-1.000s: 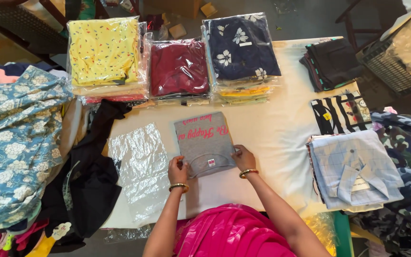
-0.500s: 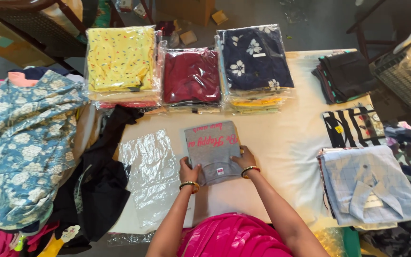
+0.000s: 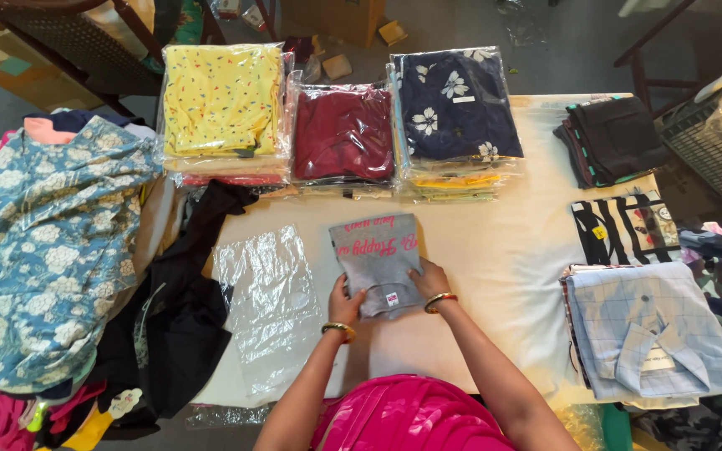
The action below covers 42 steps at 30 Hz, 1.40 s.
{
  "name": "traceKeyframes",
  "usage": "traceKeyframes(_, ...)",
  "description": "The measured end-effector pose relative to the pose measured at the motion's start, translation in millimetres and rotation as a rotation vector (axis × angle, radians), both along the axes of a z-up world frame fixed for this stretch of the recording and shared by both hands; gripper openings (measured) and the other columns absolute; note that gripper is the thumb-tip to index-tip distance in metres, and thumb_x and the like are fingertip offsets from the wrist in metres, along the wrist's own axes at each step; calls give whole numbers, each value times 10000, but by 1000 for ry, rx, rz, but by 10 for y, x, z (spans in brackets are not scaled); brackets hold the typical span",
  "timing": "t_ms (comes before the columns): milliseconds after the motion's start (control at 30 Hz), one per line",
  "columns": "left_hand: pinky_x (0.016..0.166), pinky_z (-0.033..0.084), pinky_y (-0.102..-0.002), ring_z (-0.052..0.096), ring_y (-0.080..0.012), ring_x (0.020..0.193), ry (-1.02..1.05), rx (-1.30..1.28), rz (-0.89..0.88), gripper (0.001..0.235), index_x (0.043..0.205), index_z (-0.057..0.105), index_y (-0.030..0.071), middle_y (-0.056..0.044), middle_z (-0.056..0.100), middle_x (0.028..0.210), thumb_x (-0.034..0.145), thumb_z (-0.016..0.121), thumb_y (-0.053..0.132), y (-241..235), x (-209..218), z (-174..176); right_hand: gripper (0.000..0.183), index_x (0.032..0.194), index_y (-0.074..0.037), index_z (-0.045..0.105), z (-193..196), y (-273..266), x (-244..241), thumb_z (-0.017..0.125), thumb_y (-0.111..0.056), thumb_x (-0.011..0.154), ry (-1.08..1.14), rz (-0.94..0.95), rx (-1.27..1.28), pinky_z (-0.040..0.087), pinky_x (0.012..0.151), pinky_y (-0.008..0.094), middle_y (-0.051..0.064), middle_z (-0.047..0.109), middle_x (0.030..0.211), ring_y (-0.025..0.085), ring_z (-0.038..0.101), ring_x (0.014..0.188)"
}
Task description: The person folds a red t-shirt and a grey t-shirt on a table, then places each folded shirt into a clear plastic bag. The shirts are stacked with other packaged clothes on the table.
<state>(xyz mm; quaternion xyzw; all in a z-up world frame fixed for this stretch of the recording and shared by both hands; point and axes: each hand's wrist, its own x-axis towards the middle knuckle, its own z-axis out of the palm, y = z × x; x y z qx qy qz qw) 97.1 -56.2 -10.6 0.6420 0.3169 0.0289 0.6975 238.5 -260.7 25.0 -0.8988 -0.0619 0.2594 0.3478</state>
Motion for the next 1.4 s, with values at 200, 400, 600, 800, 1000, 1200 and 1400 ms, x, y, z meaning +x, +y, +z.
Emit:
traceKeyframes(200,673,539,-326,663,-176,773,15,-10,-4,641,1463,463,108,-154,729,924,876,719,71,-494,387,-136,802,1544,-93,412,117,401,-293,630,-34,775,-204,290,146,522,995,452,300,652,1286,413,646,1168)
traceKeyframes(400,860,548,-265,663,-133,984,-170,-287,-30,546,1502,469,95,-73,718,1124,971,594,71,-501,337,-448,1045,1577,-198,144,893,547,-402,679,-61,689,162,288,303,582,866,450,237,651,1221,396,696,1033)
traceKeyframes(600,1021,495,-320,627,-177,1219,-279,-150,-348,579,1493,496,99,-72,681,1289,927,615,81,-136,-95,122,779,1579,-262,393,184,358,-396,629,-92,856,-218,225,-58,562,841,511,258,713,1121,434,694,1016)
traceKeyframes(800,1148,46,-762,9,-382,1564,409,1192,-720,974,1612,213,304,-54,77,1714,820,721,557,785,-1093,551,816,1565,-305,396,268,48,-262,642,-72,823,-203,168,-104,547,856,514,279,705,1079,453,685,1000)
traceKeyframes(1000,1148,-66,-780,-165,-335,1566,699,1005,-519,1034,1620,65,416,-21,-118,1722,810,601,772,692,-1250,539,765,1528,-311,451,531,-305,-279,632,-51,832,-249,97,-24,555,843,495,266,695,1123,447,678,1028)
traceKeyframes(1200,1137,-2,-798,-129,-376,1572,664,928,-516,971,1633,121,386,-47,-85,1732,863,647,655,36,-612,593,762,1531,-280,450,648,-543,-288,644,-42,833,-240,53,-13,551,859,471,269,699,1111,429,685,1048)
traceKeyframes(1400,1143,121,-757,-19,-366,1578,614,902,-550,1001,1626,147,366,-76,-51,1733,840,733,565,-270,-347,940,795,1536,-285,449,770,-715,-320,645,-15,815,-271,25,-3,552,861,474,268,696,1141,429,684,1060)
